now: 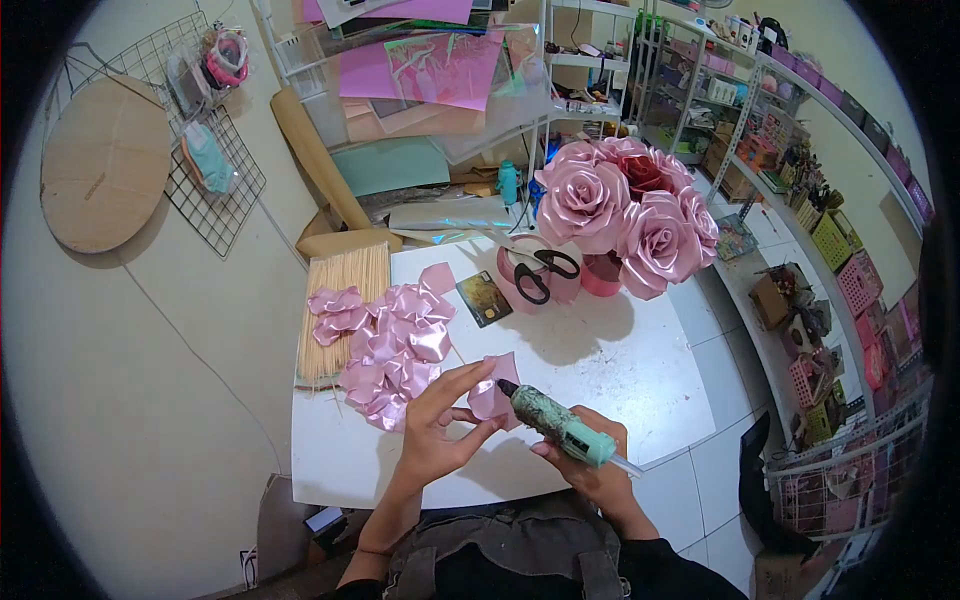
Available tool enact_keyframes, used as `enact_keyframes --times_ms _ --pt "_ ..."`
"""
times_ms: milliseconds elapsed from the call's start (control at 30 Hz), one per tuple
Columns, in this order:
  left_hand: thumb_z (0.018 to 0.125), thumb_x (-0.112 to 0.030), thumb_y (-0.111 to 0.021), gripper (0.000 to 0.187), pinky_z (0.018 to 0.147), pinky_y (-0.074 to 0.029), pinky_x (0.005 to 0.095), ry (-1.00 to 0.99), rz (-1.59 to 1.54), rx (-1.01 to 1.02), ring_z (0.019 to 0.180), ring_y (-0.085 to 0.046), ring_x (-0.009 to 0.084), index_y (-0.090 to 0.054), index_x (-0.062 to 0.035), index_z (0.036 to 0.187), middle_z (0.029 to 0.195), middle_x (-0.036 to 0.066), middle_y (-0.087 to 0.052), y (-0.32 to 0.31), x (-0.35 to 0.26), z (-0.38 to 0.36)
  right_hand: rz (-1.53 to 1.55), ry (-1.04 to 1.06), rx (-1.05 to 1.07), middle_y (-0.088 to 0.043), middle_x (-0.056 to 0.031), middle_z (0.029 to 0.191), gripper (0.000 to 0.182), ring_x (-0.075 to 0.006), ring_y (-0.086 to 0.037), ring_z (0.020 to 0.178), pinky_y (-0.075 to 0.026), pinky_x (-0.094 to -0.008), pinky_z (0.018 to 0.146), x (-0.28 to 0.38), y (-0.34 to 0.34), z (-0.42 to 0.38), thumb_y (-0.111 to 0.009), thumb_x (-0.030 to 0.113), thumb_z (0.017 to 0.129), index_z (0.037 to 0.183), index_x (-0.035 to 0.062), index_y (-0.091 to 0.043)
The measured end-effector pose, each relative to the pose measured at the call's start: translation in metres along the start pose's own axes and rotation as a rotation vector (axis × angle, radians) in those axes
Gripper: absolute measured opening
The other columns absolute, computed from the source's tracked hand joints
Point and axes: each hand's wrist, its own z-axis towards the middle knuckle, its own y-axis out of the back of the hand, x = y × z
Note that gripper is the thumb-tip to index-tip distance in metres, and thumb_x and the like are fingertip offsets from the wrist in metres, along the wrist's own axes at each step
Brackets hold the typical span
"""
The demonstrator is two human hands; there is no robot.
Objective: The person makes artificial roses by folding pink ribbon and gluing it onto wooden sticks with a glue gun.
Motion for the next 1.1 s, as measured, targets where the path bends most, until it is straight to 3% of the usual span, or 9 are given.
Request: enact_keyframes --times_ms 100,167,300,367,500,700,1100 --pt "0.063 0.006 -0.067 0.058 0.065 -0.053 0.0219 0.006 -0.01 0.012 0.099 -0.051 0.0166 -0.049 -0.0057 0.116 0.114 0.014 -0.048 0.0 0.0 -0.001 -0.005 0.009 -0.014 -0.05 -0.0063 0.059 0.022 -0.0193 -0.05 0.051 -0.039 -0.0302 0.044 -0.002 0.001 -0.001 -0.07 0.019 0.067 0.074 0.0023 -0.059" --pt "0.063 0.006 -0.067 0.058 0.065 -0.053 0.0218 0.004 -0.021 0.014 0.099 -0.051 0.0167 -0.048 -0.0055 0.116 0.115 0.014 -0.047 0.0 -0.001 -0.001 0.079 -0.133 -0.041 -0.055 -0.007 0.064 0.021 -0.0147 -0.053 0.056 -0.041 -0.0265 0.051 -0.004 0.002 -0.003 -0.07 0.016 0.066 0.074 -0.0001 -0.059" --pt "0.062 0.006 -0.067 0.058 0.065 -0.053 0.0218 0.003 -0.063 -0.003 0.101 -0.05 0.0174 -0.048 -0.0042 0.116 0.116 0.014 -0.046 0.002 0.003 -0.002 0.038 -0.168 -0.109 -0.055 -0.0066 0.063 0.022 -0.0136 -0.052 0.057 -0.041 -0.0261 0.052 -0.011 0.009 -0.003 -0.071 0.016 0.065 0.073 -0.0004 -0.058" --pt "0.062 0.007 -0.067 0.058 0.066 -0.053 0.0224 -0.006 -0.068 -0.016 0.102 -0.049 0.0178 -0.047 -0.0037 0.116 0.117 0.014 -0.046 0.003 0.004 -0.002 0.07 -0.114 -0.111 -0.051 -0.0084 0.06 0.021 -0.0214 -0.051 0.051 -0.04 -0.0301 0.046 -0.013 0.015 -0.007 -0.071 0.017 0.066 0.072 0.0015 -0.058" --pt "0.062 0.007 -0.067 0.059 0.07 -0.053 0.0248 -0.003 -0.05 -0.043 0.106 -0.047 0.0194 -0.046 -0.0028 0.117 0.118 0.013 -0.045 0.005 0.005 -0.001 0.037 -0.107 0.063 -0.051 -0.0071 0.06 0.023 -0.0203 -0.051 0.051 -0.041 -0.0301 0.046 -0.004 0.024 -0.012 -0.071 0.021 0.066 0.072 0.002 -0.059" --pt "0.062 0.011 -0.065 0.062 0.077 -0.051 0.0282 0.008 -0.061 -0.025 0.105 -0.047 0.021 -0.043 0.0008 0.118 0.119 0.014 -0.041 0.006 0.002 0.0 0.024 -0.087 0.12 -0.052 -0.0053 0.06 0.022 -0.0178 -0.051 0.052 -0.041 -0.0287 0.046 -0.001 0.019 -0.009 -0.069 0.022 0.068 0.075 0.003 -0.062" --pt "0.064 0.01 -0.062 0.056 0.068 -0.052 0.0223 -0.005 -0.052 -0.031 0.105 -0.048 0.0189 -0.046 -0.0012 0.117 0.118 0.015 -0.045 0.007 0.002 -0.002 -0.037 -0.135 0.059 -0.051 -0.0077 0.059 0.02 -0.0198 -0.051 0.05 -0.04 -0.0304 0.046 -0.006 0.016 -0.006 -0.07 0.018 0.068 0.071 0.0009 -0.059"
